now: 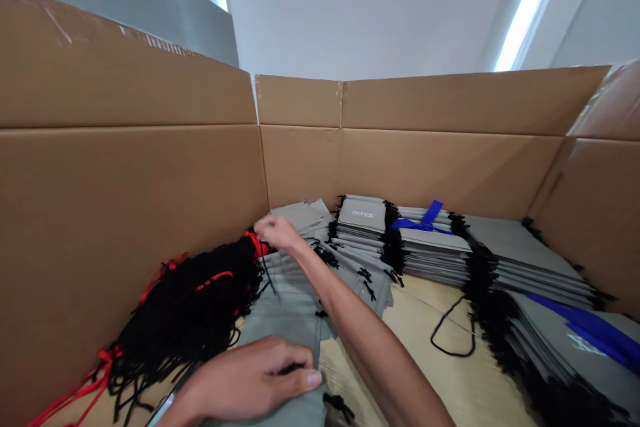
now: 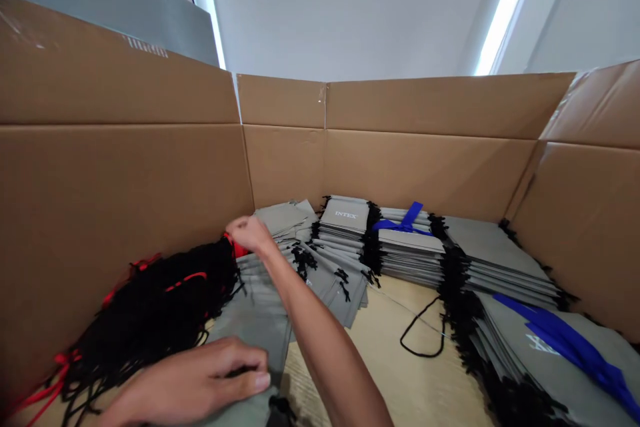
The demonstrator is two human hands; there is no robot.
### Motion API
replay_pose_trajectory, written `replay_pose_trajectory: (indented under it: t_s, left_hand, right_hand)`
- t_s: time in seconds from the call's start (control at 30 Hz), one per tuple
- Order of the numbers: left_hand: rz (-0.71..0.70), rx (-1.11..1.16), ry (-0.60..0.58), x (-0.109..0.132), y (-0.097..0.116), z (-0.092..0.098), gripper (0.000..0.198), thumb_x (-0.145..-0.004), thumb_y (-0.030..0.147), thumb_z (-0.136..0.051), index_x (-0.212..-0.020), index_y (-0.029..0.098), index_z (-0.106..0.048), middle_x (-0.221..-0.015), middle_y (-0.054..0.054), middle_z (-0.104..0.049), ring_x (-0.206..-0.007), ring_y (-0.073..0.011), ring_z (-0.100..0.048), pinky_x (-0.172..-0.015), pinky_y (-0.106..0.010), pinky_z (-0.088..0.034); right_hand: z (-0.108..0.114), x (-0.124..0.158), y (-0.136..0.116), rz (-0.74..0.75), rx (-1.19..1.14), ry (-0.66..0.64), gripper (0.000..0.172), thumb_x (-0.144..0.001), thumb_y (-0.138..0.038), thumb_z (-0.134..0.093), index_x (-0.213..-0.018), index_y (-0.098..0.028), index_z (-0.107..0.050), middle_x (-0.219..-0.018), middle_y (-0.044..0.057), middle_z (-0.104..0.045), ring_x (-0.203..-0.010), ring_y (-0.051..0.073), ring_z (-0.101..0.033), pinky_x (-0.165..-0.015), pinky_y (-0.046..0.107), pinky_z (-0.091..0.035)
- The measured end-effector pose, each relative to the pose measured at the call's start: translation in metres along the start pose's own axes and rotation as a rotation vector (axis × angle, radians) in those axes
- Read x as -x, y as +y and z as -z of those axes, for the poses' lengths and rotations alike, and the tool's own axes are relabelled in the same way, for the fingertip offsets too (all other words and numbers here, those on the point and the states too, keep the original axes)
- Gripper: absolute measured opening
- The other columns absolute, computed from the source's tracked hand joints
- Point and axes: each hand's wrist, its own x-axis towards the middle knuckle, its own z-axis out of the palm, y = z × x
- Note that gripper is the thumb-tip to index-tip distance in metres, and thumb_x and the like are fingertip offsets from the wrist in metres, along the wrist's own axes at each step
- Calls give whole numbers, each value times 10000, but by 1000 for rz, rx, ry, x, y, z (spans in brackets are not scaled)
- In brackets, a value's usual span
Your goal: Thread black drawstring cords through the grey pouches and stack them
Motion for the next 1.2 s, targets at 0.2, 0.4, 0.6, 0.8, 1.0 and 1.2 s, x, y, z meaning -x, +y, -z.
replay_pose_trajectory:
  t_s: [0.2, 0.4, 0.6, 0.8, 1.0, 1.2]
  left_hand:
    - [60, -5, 94, -24, -40, -5, 426, -1096, 550, -454, -1010, 248, -741, -938, -18, -763, -905, -237, -705, -826, -292, -500]
    - [10, -39, 309, -39, -100, -5, 388, -1003, 561, -691, -1256, 273, -749, -1315, -86, -787, -1221, -320, -718, -1095, -403, -527]
    - [-172, -173, 369, -55, -123, -18, 298, -1083, 494, -645, -1298, 315, -746, -1264, -66, -732, -1189, -284, -705, -1059, -373, -560]
    - [-165, -349, 450, -75, -132, -22, 611, -1022, 526, -738, -1573, 314, -579, -1366, -105, -700, -1284, -346, -602, -1110, -439, -505]
    - [-63, -400, 353, -96, -131, -4, 415, -892, 607, -822, -1057, 237, -732, -1118, -95, -722, -1074, -342, -627, -956, -412, -503]
    - [-15, -283, 248, -94, -94, 10, 445, -913, 625, -749, -1155, 253, -715, -1083, -93, -775, -1025, -347, -725, -884, -360, -510]
  right_hand:
    - [35, -15, 2, 137, -710, 82, 622, -1140, -399, -594, -1729, -329, -407, -1202, 64, -798, -573, 82, -623, -454, 184, -444]
    - [42, 51, 93, -4, -575, 152, 335, -1089, -205, -589, -1413, -226, -671, -872, -19, -722, -539, 86, -534, -523, 187, -453]
    - [23, 134, 140, -21, -364, -2, 238, -1070, -265, -582, -1223, -219, -758, -891, 5, -760, -665, 143, -625, -635, 231, -477]
    - [17, 207, 130, -29, 3, -56, 256, -1044, -260, -608, -1180, -252, -825, -1022, 32, -845, -907, 239, -763, -777, 287, -470]
    - [-18, 258, 113, -106, 107, -6, 276, -1067, -292, -585, -1238, -290, -801, -1193, 70, -832, -1044, 271, -787, -894, 318, -523]
    - [-50, 275, 128, -299, -181, 217, 386, -914, -391, -804, -1274, -255, -776, -1091, 70, -780, -991, 274, -757, -920, 350, -573]
